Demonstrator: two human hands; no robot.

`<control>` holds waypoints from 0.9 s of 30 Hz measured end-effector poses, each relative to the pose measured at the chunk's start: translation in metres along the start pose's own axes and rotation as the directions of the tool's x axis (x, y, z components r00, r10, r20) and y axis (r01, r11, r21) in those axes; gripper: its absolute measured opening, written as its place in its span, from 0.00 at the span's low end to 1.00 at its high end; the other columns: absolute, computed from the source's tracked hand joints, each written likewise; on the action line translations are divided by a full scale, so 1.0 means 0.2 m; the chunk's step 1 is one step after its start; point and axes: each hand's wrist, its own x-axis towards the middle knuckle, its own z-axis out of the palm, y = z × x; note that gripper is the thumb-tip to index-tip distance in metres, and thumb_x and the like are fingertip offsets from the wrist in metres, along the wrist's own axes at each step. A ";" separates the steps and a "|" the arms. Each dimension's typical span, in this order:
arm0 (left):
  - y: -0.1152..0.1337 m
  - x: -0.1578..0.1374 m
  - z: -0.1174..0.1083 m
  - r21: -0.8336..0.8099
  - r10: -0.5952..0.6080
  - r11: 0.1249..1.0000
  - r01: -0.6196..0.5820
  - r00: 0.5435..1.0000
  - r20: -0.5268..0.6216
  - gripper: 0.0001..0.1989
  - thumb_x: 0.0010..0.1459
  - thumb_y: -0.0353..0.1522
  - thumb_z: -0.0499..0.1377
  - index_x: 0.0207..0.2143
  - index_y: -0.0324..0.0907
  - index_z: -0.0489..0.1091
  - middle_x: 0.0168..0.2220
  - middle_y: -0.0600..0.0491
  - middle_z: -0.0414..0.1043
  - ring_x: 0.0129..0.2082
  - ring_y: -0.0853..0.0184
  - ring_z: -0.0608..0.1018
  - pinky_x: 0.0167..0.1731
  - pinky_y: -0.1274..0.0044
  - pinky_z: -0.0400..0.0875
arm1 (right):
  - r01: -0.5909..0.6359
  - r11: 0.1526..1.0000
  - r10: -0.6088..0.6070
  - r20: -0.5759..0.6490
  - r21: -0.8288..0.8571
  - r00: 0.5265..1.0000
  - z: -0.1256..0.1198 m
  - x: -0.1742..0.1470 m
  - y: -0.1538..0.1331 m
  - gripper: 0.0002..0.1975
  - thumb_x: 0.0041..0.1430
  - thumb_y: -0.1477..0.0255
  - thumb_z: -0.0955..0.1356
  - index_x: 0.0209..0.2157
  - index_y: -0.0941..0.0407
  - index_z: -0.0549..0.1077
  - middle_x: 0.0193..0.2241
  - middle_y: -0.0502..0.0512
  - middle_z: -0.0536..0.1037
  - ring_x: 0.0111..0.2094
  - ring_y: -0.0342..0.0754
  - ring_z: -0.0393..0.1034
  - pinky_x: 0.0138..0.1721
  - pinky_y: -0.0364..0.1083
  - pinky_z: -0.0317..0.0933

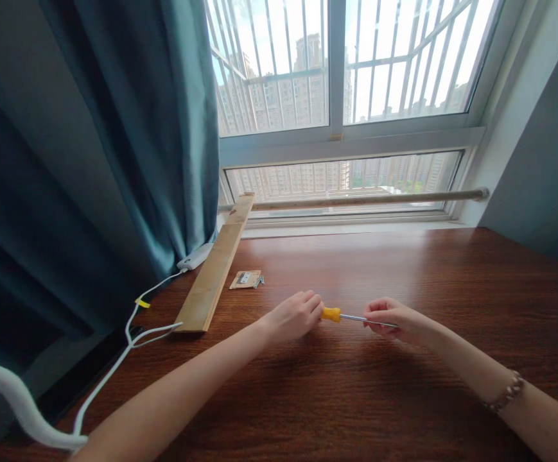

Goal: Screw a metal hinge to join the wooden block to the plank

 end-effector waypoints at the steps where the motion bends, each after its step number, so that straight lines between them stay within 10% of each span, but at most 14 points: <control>1: 0.01 -0.02 0.00 -0.046 -0.035 0.998 0.035 0.999 -0.003 0.09 0.62 0.30 0.46 0.35 0.38 0.65 0.33 0.47 0.67 0.34 0.63 0.69 0.36 0.71 0.65 | 0.023 0.998 -0.022 -0.013 0.056 1.000 -0.01 0.00 0.00 0.19 0.47 0.58 0.71 0.25 0.62 0.72 0.14 0.44 0.60 0.15 0.33 0.44 0.16 0.39 0.35; 5: -0.02 -0.11 0.05 -0.310 -0.394 0.877 0.367 0.919 -0.027 0.07 0.61 0.32 0.49 0.36 0.39 0.63 0.35 0.48 0.66 0.36 0.64 0.69 0.37 0.73 0.65 | 0.179 0.953 -0.110 -0.270 0.245 0.956 -0.07 0.02 -0.02 0.20 0.48 0.55 0.70 0.28 0.60 0.74 0.17 0.46 0.63 0.15 0.33 0.47 0.15 0.38 0.40; 10: -0.22 -0.23 0.13 -0.319 -0.794 0.540 0.779 0.597 0.113 0.10 0.60 0.36 0.48 0.31 0.41 0.63 0.31 0.48 0.69 0.32 0.62 0.72 0.33 0.73 0.63 | 0.196 0.945 -0.067 -0.432 0.262 0.900 -0.12 0.05 -0.01 0.15 0.49 0.60 0.71 0.25 0.59 0.73 0.19 0.49 0.67 0.17 0.36 0.55 0.16 0.38 0.49; 14: -0.36 -0.29 0.19 -0.206 -0.882 0.370 0.906 0.412 0.230 0.11 0.58 0.38 0.49 0.29 0.41 0.65 0.30 0.48 0.71 0.32 0.61 0.73 0.31 0.73 0.62 | 0.160 0.946 -0.043 -0.380 0.282 0.924 -0.06 0.05 0.02 0.17 0.46 0.59 0.72 0.26 0.60 0.73 0.19 0.48 0.67 0.16 0.34 0.53 0.15 0.37 0.47; 27: -0.43 -0.32 0.25 -0.125 -0.890 0.331 0.935 0.353 0.288 0.15 0.56 0.40 0.48 0.31 0.41 0.69 0.31 0.47 0.73 0.35 0.59 0.75 0.34 0.72 0.64 | 0.149 0.976 -0.071 -0.418 0.157 0.905 -0.05 0.05 0.03 0.21 0.44 0.55 0.71 0.26 0.60 0.71 0.19 0.48 0.66 0.16 0.35 0.51 0.16 0.39 0.44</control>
